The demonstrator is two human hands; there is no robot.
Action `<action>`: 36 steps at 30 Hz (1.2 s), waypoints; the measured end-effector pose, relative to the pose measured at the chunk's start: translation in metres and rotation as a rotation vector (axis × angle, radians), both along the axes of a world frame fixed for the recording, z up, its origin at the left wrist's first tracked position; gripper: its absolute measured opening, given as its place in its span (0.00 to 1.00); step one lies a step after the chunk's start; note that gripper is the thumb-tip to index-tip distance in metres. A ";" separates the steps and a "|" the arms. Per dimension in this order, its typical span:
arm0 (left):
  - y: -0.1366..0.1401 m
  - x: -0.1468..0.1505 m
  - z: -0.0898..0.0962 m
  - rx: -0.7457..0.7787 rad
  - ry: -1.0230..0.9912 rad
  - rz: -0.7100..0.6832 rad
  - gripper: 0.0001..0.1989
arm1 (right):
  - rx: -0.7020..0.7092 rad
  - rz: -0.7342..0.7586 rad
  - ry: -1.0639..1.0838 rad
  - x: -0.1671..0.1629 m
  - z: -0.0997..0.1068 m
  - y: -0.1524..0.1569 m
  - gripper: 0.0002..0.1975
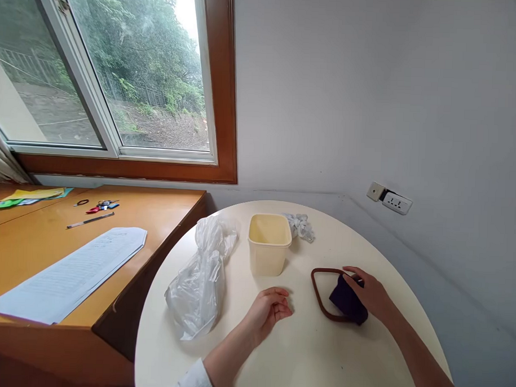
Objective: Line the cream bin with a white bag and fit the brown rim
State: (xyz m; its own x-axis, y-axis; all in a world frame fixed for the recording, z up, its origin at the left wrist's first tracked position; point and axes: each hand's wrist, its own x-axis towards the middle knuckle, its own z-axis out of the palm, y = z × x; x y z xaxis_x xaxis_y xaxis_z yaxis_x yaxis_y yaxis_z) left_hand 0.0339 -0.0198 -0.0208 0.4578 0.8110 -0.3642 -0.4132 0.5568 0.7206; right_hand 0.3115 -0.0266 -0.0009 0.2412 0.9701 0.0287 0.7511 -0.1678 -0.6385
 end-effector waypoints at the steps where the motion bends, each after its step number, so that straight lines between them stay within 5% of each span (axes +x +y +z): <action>1: 0.000 0.000 0.001 0.009 0.011 -0.008 0.07 | 0.014 -0.036 -0.090 0.002 -0.007 0.003 0.24; 5: -0.002 -0.008 0.017 0.062 0.070 -0.080 0.04 | 0.074 -0.026 -0.246 0.001 -0.026 0.002 0.23; 10: 0.004 -0.044 0.070 0.384 0.325 -0.228 0.03 | 0.110 -0.011 -0.151 -0.008 -0.022 -0.008 0.19; 14: 0.031 -0.089 0.099 0.637 0.836 0.039 0.07 | 0.169 -0.014 -0.106 -0.016 -0.012 -0.013 0.17; 18: 0.055 -0.126 0.087 0.676 1.291 0.262 0.20 | 0.273 0.040 -0.066 -0.032 -0.004 -0.019 0.15; 21: 0.058 -0.139 0.066 0.507 1.232 0.238 0.32 | 0.357 0.135 -0.018 -0.056 0.001 -0.026 0.13; 25: 0.049 -0.139 0.051 0.406 1.114 0.185 0.34 | 0.345 0.345 0.129 -0.102 0.003 -0.034 0.12; 31: 0.025 -0.125 0.074 0.232 0.865 0.000 0.38 | -0.014 0.483 0.461 -0.178 -0.005 -0.039 0.26; 34: 0.011 -0.122 0.087 0.135 0.645 -0.141 0.39 | -0.022 0.555 0.443 -0.203 -0.012 -0.036 0.39; 36: 0.007 -0.125 0.091 0.232 0.709 -0.189 0.35 | 0.025 0.573 0.358 -0.212 -0.018 -0.032 0.43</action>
